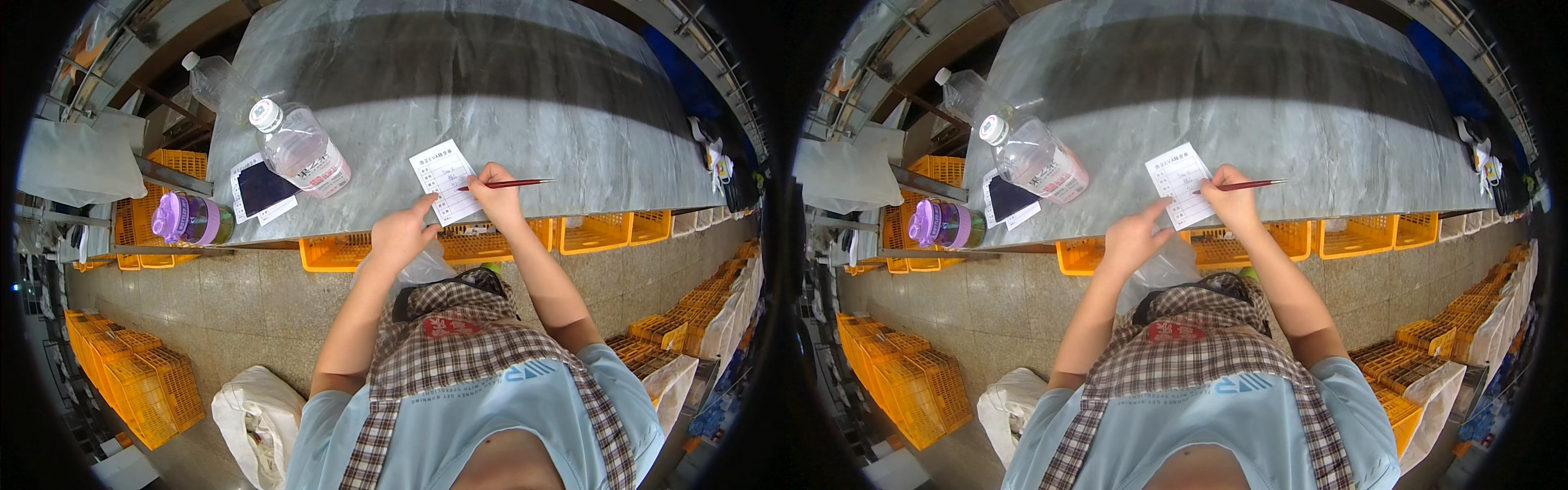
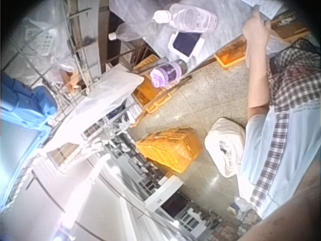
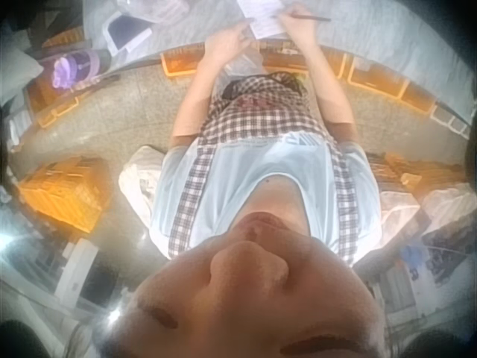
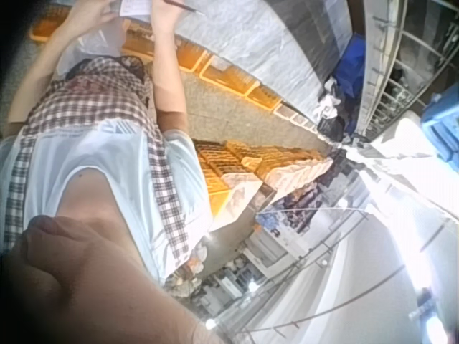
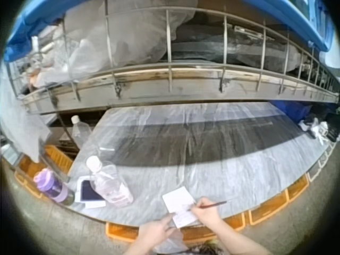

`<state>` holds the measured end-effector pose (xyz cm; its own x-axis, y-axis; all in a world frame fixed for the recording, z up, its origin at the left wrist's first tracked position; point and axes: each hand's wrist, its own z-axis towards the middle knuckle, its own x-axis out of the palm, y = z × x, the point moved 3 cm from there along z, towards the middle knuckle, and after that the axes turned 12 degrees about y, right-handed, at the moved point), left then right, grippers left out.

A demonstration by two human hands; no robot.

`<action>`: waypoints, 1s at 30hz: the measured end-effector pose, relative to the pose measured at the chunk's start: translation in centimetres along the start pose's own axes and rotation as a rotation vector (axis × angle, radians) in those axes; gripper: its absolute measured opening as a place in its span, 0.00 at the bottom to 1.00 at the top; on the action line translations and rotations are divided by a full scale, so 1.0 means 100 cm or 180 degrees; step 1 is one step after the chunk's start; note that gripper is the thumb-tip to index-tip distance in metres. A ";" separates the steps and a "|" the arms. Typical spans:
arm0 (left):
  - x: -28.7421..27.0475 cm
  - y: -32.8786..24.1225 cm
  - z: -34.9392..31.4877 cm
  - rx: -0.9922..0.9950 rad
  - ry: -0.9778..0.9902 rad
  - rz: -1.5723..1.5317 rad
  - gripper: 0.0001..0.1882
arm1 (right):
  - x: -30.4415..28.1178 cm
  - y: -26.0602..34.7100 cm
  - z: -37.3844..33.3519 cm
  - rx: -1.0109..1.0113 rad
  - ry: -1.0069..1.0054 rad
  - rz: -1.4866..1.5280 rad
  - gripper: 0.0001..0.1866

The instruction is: The person picks up stacks of gray and pink slippers from bins, inspects them by turning them over, places them on a table, and then puts a stack of gray slippers into a plastic bag. The person also writes on a small paper form at the table.

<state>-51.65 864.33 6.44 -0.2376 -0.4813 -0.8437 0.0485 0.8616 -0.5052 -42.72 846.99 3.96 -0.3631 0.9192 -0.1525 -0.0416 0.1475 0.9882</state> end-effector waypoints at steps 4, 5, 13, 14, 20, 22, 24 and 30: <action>-0.001 0.000 0.000 0.0042 -0.0057 -0.0024 0.26 | 0.001 0.002 0.000 -0.0077 0.0065 -0.0094 0.13; -0.001 0.000 0.000 0.0052 -0.0069 -0.0021 0.26 | 0.001 0.002 0.000 -0.0095 0.0036 -0.0111 0.14; 0.000 0.000 0.000 0.0050 -0.0049 0.0004 0.26 | -0.003 -0.003 0.001 0.0057 -0.0025 0.0083 0.12; -0.001 -0.001 0.000 0.0071 -0.0069 0.0011 0.26 | -0.004 -0.005 0.001 0.0171 -0.0095 0.0205 0.12; -0.002 -0.001 0.000 -0.0009 0.0010 -0.0058 0.25 | -0.003 -0.007 0.002 0.0126 -0.0063 0.0124 0.12; -0.002 -0.001 0.000 -0.0043 0.0036 -0.0010 0.25 | -0.003 -0.007 0.002 0.0092 -0.0085 0.0077 0.13; -0.002 -0.002 0.000 -0.0053 0.0056 -0.0022 0.26 | -0.004 -0.005 0.001 0.0030 -0.0132 0.0067 0.13; -0.005 -0.003 -0.001 0.0050 0.0074 -0.0073 0.30 | -0.010 0.000 -0.009 0.0290 -0.0058 0.1087 0.11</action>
<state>-51.65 864.31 6.99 -0.2614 -0.4969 -0.8275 0.0581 0.8477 -0.5273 -43.20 845.76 4.09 -0.3249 0.9274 0.1854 0.1627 -0.1383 0.9769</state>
